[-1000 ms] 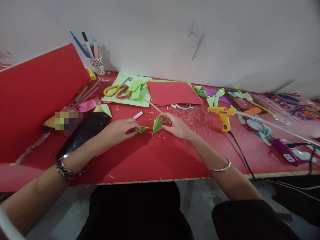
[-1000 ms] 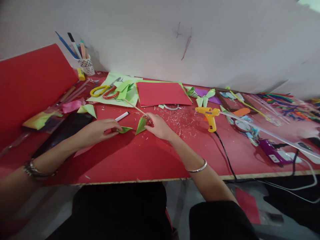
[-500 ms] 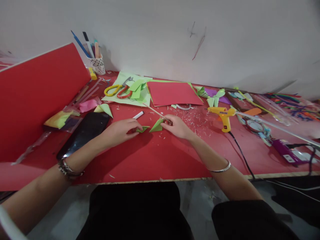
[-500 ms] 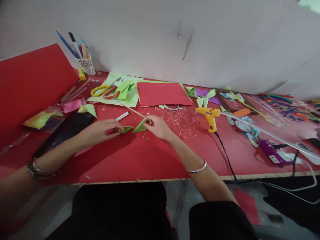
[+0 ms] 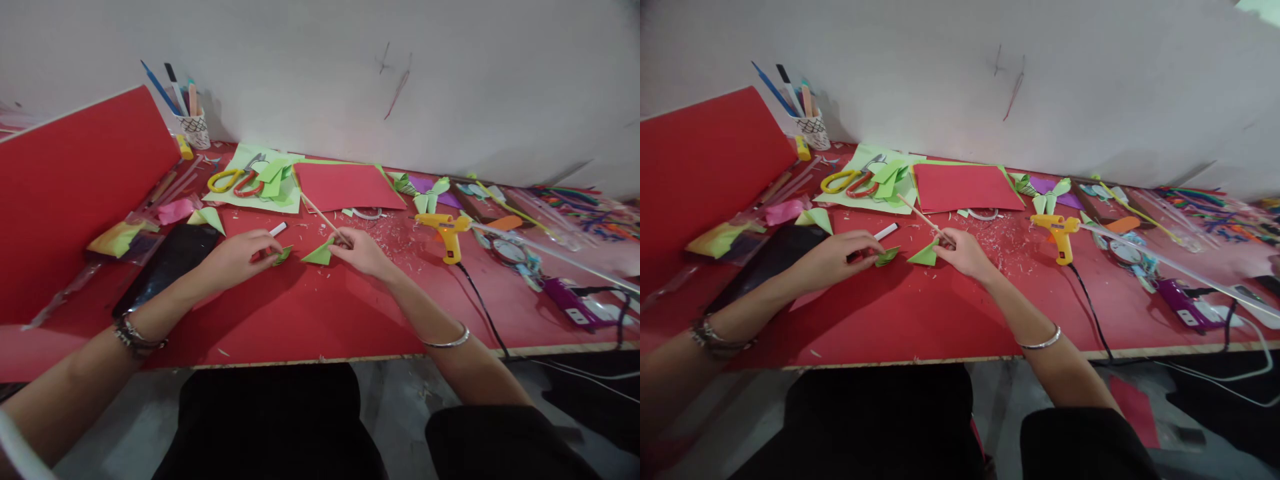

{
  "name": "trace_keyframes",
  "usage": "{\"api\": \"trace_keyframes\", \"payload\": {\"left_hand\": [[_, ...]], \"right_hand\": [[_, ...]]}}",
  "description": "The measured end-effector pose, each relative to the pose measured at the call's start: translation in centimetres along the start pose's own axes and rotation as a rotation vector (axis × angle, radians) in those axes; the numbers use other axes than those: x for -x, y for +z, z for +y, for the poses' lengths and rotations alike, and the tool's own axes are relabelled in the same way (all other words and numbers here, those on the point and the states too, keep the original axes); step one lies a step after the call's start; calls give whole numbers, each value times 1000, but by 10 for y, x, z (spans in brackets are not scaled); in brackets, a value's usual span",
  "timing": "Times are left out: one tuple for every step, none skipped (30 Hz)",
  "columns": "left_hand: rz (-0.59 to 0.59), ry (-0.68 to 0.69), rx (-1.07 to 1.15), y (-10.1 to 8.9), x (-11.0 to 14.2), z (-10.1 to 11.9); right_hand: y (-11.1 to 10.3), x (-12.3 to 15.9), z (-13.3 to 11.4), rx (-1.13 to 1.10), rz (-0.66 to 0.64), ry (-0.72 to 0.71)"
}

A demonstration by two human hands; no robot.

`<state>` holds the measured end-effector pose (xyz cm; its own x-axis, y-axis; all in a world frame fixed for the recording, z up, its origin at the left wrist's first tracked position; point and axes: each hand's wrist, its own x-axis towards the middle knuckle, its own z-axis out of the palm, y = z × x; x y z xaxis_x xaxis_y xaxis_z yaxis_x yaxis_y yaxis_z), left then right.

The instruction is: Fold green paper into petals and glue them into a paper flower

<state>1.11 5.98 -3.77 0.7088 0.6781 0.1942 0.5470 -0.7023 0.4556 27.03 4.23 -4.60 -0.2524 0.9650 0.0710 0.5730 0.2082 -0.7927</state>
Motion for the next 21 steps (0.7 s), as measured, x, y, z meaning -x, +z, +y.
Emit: {"api": "trace_keyframes", "payload": {"left_hand": [[24,-8,-7,0,0,0],[49,-19,-14,-1,0,1],[72,-34,-20,-1,-1,1],[94,-53,-23,-2,-1,1],[111,-72,-25,-3,-1,1],[122,-88,-24,-3,-1,0],[128,-103,-22,-4,0,0],[131,-114,-20,-4,0,-1],[133,-127,-16,-3,0,-1],[130,-144,-9,-2,0,-1],[126,-160,4,-1,0,-1],[122,-172,22,0,1,-1],[114,-178,44,1,1,0],[107,-177,68,2,1,1],[102,-171,88,2,2,3],[102,-163,100,3,2,4],[108,-158,98,3,2,5],[114,-158,85,2,3,6],[125,-161,63,2,3,6],[141,-167,34,1,3,6],[157,-180,6,1,3,5]], "right_hand": [[0,1,0,-11,3,-3],[0,2,0,-11,8,-6],[0,3,0,-3,14,-11],[0,5,-1,11,20,-19],[0,6,-2,30,27,-31],[0,8,-3,53,37,-52],[0,9,-5,80,54,-87],[0,11,-5,114,73,-135],[0,12,-6,159,84,-192],[0,13,-6,218,82,-253],[0,15,-5,290,61,-311],[0,16,-5,365,25,-358],[0,17,-4,434,-22,-391],[1,18,-2,487,-67,-412],[1,18,-1,523,-98,-420],[2,19,0,543,-116,-421],[2,19,1,552,-126,-418],[2,20,2,560,-134,-413],[3,20,3,568,-142,-409],[3,20,4,576,-153,-406],[3,20,5,582,-168,-406]]}}
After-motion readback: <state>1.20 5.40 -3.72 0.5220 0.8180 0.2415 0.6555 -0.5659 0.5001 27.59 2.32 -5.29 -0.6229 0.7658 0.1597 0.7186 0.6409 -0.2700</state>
